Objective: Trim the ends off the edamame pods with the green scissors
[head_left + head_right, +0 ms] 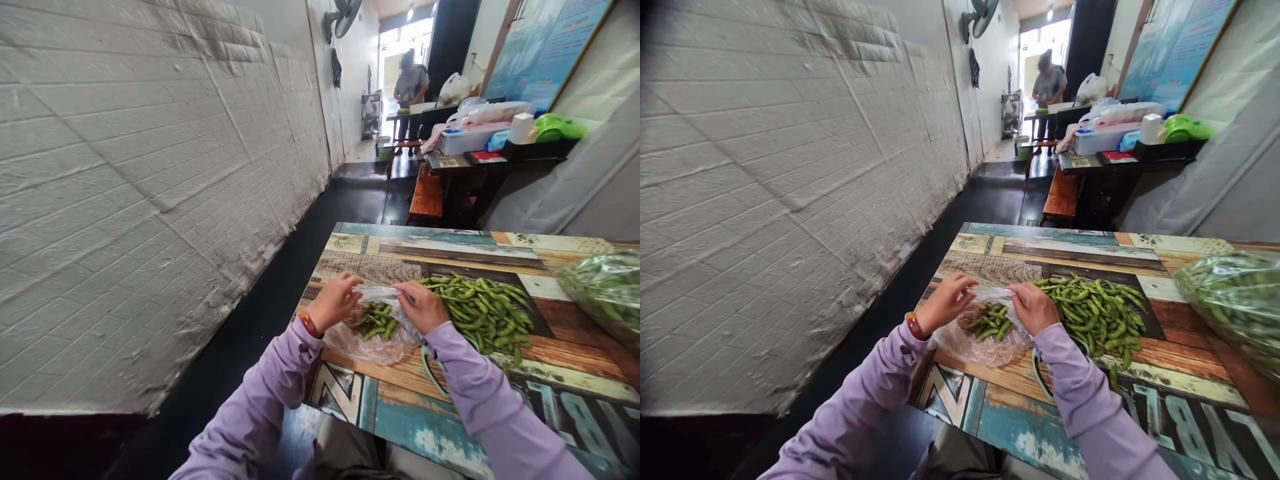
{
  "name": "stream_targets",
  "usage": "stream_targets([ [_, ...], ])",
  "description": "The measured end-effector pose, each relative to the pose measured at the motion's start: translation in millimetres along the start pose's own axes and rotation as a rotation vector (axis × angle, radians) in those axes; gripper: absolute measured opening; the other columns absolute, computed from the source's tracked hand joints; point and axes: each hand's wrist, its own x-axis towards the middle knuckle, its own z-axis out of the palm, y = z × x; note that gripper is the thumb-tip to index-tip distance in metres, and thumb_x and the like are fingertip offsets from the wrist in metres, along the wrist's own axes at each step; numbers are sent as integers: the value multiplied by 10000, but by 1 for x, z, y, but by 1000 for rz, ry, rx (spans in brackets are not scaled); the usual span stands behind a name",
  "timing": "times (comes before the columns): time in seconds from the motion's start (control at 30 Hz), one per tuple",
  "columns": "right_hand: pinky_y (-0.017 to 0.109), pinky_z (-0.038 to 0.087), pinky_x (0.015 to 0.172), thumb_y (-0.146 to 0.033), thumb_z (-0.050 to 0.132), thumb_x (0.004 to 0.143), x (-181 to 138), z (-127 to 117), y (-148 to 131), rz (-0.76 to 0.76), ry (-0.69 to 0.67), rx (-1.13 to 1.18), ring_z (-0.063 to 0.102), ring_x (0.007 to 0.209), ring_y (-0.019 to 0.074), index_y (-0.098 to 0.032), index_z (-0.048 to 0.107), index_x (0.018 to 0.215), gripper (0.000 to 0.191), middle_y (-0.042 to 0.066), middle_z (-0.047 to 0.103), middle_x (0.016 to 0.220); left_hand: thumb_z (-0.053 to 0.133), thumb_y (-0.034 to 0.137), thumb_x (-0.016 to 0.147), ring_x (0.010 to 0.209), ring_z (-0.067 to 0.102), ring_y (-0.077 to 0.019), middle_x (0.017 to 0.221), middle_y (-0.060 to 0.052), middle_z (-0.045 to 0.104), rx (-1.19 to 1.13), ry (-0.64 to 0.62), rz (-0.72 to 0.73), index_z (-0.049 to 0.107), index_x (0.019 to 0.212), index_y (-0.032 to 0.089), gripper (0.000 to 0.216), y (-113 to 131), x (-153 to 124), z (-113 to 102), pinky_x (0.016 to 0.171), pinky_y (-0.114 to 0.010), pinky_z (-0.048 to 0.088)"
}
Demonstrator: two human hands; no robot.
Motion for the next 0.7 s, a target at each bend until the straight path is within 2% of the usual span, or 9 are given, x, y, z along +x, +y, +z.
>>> stream_targets([
  [0.07,332,494,827,-265,437,876,0,1,0,9,19,25,624,913,186,-237,659,982,248,46,682,962,555,323,825,904,556,-193,1038,-91,569,83,34,-54,571,1107,190,313,-13,-1,-1,847,-325,424],
  [0.13,338,498,829,-282,439,878,0,1,1,12,43,50,627,920,188,-239,658,989,249,47,684,973,626,383,765,945,551,-222,1033,-95,587,145,-26,-67,574,1108,190,397,-23,-2,3,856,-339,415],
  [0.23,333,504,827,-298,448,877,2,1,1,24,83,88,634,923,188,-243,662,983,246,45,689,977,573,365,800,825,572,-195,871,-61,631,152,-111,-83,625,967,193,246,-31,4,14,754,-292,415],
  [0.3,330,504,830,-306,451,879,3,-1,0,35,113,113,637,922,187,-245,668,965,242,45,692,972,485,327,849,720,563,-168,744,-40,626,137,-96,-120,638,813,192,207,-33,14,18,673,-263,391],
  [0.37,324,515,796,-321,455,880,5,-3,-3,55,145,135,639,898,185,-240,665,980,246,53,689,984,455,311,854,660,547,-153,681,-31,615,113,11,-197,623,717,190,249,-36,30,16,623,-251,363],
  [0.43,307,529,714,-343,461,877,6,-6,-5,84,183,144,639,850,180,-233,649,1038,271,65,675,1020,472,306,836,646,541,-149,666,-25,613,85,162,-299,613,686,188,237,-42,49,11,607,-247,349],
  [0.5,292,525,648,-354,462,872,7,-9,-5,107,234,136,634,814,174,-225,624,1099,307,74,659,1048,459,293,837,666,547,-154,681,-32,616,80,252,-375,606,682,184,240,-53,66,4,614,-248,351],
  [0.6,297,519,653,-337,464,866,7,-14,-6,125,323,104,621,818,175,-209,598,1134,325,78,654,1025,390,265,866,708,561,-172,743,-63,624,86,356,-487,613,766,171,262,-74,81,-2,633,-262,373],
  [0.7,311,519,696,-304,466,867,7,-16,-7,109,369,78,609,838,176,-199,583,1151,324,81,644,1023,417,240,852,811,577,-199,842,-96,624,91,422,-562,606,932,146,226,-85,77,-4,705,-288,412],
])
